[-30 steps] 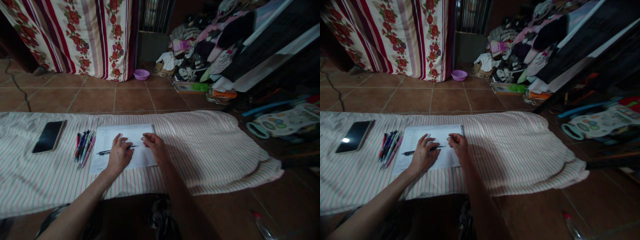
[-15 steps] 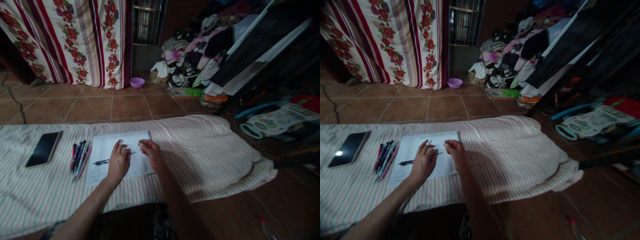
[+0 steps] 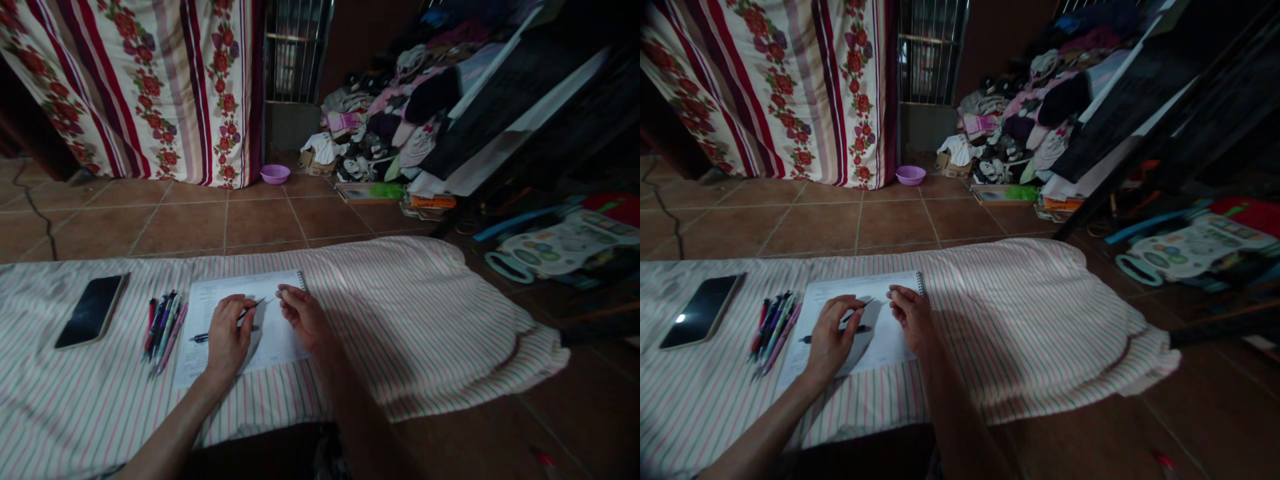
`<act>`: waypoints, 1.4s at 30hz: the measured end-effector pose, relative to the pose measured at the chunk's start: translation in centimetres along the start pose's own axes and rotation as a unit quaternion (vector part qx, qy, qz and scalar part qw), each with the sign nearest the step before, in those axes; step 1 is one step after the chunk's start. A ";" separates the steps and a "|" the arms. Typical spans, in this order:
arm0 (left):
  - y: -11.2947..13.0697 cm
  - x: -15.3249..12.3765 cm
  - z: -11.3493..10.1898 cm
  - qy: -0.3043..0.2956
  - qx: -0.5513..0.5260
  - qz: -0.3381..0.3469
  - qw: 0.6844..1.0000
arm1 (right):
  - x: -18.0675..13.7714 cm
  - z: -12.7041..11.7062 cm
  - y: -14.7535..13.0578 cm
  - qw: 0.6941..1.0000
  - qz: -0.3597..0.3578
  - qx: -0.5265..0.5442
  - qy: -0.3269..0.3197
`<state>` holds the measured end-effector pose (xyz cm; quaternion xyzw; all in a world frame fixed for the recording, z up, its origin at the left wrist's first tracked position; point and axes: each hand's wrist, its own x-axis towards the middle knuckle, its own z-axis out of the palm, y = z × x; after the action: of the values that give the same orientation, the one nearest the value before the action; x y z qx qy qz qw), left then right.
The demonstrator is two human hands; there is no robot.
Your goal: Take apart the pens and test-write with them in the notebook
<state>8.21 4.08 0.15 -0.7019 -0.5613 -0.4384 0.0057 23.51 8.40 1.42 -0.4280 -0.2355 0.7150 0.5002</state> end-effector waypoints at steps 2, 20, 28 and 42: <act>0.1 0.0 -0.4 0.001 0.003 0.007 1.000 | -0.1 0.5 0.3 1.000 0.019 0.009 -0.012; -0.3 -0.4 -1.8 0.012 0.086 0.026 0.996 | 0.0 2.1 1.4 0.998 0.041 0.001 -0.051; -0.3 -0.5 -1.5 0.011 0.083 0.019 0.996 | 0.1 1.8 1.5 0.998 0.034 -0.012 -0.054; -0.3 -0.6 -1.2 0.004 0.077 0.015 0.997 | 0.0 1.6 1.7 0.997 0.015 -0.038 -0.063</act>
<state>7.30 3.14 0.41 -0.7063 -0.5827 -0.3961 0.0689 21.28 7.87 0.99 -0.4041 -0.2870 0.7383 0.4574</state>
